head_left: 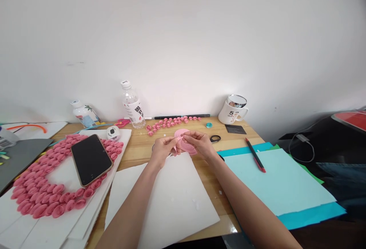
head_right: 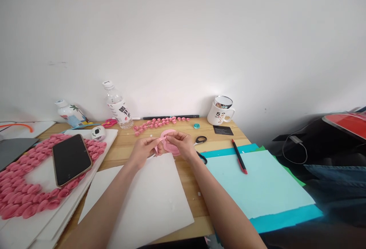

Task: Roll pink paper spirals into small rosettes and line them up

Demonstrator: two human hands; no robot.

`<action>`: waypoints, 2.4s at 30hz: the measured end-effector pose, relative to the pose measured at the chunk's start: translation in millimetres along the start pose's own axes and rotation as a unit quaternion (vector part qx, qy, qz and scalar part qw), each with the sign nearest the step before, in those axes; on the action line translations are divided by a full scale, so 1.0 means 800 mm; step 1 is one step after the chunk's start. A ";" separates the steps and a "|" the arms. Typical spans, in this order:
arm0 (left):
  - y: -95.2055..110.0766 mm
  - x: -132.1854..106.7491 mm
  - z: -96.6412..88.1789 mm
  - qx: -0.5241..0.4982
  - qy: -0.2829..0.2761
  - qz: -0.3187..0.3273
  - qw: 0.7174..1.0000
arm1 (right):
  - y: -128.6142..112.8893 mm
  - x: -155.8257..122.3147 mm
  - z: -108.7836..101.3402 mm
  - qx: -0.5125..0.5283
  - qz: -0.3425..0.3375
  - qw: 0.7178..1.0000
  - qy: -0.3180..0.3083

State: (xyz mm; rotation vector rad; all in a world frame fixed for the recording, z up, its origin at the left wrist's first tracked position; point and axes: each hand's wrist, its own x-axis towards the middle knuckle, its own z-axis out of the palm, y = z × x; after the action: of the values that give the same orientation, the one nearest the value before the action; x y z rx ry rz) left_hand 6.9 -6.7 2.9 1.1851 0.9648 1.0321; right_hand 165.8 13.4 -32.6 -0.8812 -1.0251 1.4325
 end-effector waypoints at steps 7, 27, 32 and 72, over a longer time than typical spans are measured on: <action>-0.002 0.001 0.001 0.022 -0.009 -0.006 1.000 | 0.001 0.000 0.000 -0.020 -0.020 1.000 -0.010; 0.003 -0.001 0.001 0.025 -0.010 -0.001 1.000 | 0.003 -0.001 -0.001 -0.008 -0.014 1.000 -0.027; 0.001 -0.001 0.002 0.023 -0.016 0.000 1.000 | 0.007 0.000 0.000 -0.026 -0.022 0.999 0.006; 0.003 -0.002 0.002 0.014 -0.019 -0.001 1.000 | -0.002 -0.002 0.004 -0.007 -0.010 1.000 -0.020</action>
State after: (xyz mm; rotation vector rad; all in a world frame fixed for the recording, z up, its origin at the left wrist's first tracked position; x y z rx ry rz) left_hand 8.1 -8.3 5.4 1.2229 0.9533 0.9936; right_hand 163.4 11.2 -30.1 -0.8524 -1.0720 1.4330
